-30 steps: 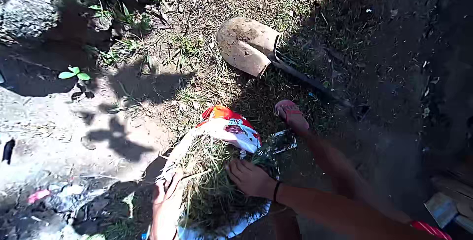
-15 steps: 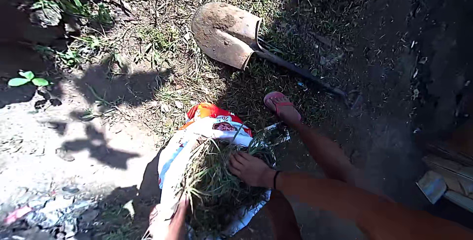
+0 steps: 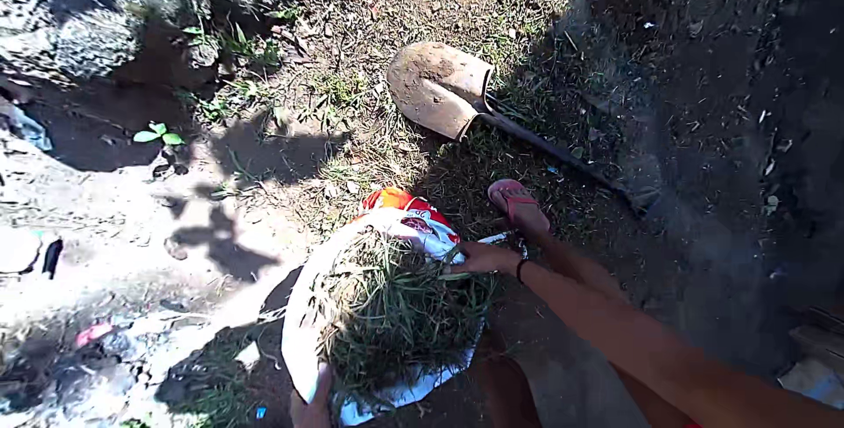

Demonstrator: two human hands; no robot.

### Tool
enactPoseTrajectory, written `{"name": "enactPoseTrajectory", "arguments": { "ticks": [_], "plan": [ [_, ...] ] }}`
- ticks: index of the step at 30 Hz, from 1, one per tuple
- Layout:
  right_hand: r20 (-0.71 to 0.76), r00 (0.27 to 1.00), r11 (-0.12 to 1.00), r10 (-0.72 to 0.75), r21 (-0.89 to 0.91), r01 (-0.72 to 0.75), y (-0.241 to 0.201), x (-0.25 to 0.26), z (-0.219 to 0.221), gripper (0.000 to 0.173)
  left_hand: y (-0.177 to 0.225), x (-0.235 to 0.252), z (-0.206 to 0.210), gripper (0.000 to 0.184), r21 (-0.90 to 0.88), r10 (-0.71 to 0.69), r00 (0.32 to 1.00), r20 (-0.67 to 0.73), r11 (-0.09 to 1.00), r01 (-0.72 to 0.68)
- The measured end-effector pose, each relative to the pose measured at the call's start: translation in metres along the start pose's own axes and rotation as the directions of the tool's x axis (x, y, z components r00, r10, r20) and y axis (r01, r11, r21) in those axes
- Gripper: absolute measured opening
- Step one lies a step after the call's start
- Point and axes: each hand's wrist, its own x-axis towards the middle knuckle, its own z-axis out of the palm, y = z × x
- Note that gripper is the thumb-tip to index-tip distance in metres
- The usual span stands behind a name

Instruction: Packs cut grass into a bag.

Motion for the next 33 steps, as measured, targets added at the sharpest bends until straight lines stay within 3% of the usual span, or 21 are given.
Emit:
{"name": "enactPoseTrajectory", "arguments": {
  "ticks": [3, 7, 12, 15, 19, 21, 23, 24, 26, 28, 31, 33],
  "plan": [
    [-0.04, 0.998, 0.994, -0.053, -0.095, 0.049, -0.006, 0.001, -0.006, 0.045, -0.013, -0.011, 0.001, 0.045, -0.16, -0.026, 0.999, 0.021, 0.987, 0.029],
    [-0.007, 0.995, 0.957, -0.101, -0.275, 0.095, -0.02, -0.02, 0.006, 0.047, -0.023, -0.018, 0.005, 0.043, -0.263, -0.071, 0.997, 0.037, 0.962, 0.078],
    [0.139, 0.943, 0.845, -0.301, -0.419, 0.331, -0.064, -0.077, 0.018, 0.038, -0.018, -0.035, -0.003, 0.041, -0.224, -0.027, 0.994, -0.105, 0.975, 0.003],
    [0.102, 0.915, 0.817, -0.39, -0.419, 0.396, -0.071, -0.113, 0.019, 0.03, -0.006, -0.065, -0.011, 0.033, -0.185, 0.025, 0.988, -0.15, 0.981, -0.053],
    [0.006, 0.941, 0.831, -0.34, -0.467, 0.303, -0.05, -0.139, 0.003, 0.027, -0.001, -0.098, -0.003, 0.027, -0.214, 0.084, 0.992, -0.091, 0.972, -0.102],
    [0.039, 0.976, 0.848, -0.216, -0.488, 0.208, -0.041, -0.138, -0.01, 0.031, -0.017, -0.097, 0.005, 0.034, -0.295, 0.059, 0.998, 0.019, 0.954, -0.051],
    [0.084, 0.991, 0.878, -0.101, -0.461, 0.128, -0.038, -0.132, -0.028, 0.047, -0.033, -0.092, 0.016, 0.051, -0.494, 0.027, 0.988, 0.15, 0.868, 0.051],
    [0.069, 0.989, 0.88, -0.133, -0.451, 0.15, -0.037, -0.123, -0.04, 0.05, -0.035, -0.086, 0.026, 0.062, -0.615, 0.023, 0.983, 0.184, 0.782, 0.096],
    [-0.107, 0.964, 0.92, -0.242, -0.34, 0.193, -0.034, -0.1, -0.055, 0.049, -0.043, -0.075, 0.034, 0.077, -0.666, 0.024, 0.974, 0.224, 0.734, 0.135],
    [-0.282, 0.939, 0.971, -0.198, -0.187, 0.148, -0.03, -0.067, -0.054, 0.054, -0.049, -0.071, 0.04, 0.081, -0.644, 0.038, 0.971, 0.235, 0.755, 0.126],
    [-0.134, 0.988, 0.99, -0.081, 0.1, 0.095, -0.035, -0.039, -0.036, 0.052, -0.043, -0.079, 0.052, 0.082, -0.721, 0.206, 0.938, 0.277, 0.69, 0.061],
    [-0.101, 0.99, 0.973, -0.097, 0.199, 0.116, -0.044, -0.038, -0.023, 0.046, -0.053, -0.076, 0.058, 0.082, -0.749, 0.18, 0.952, 0.249, 0.659, 0.071]
  ]
}}
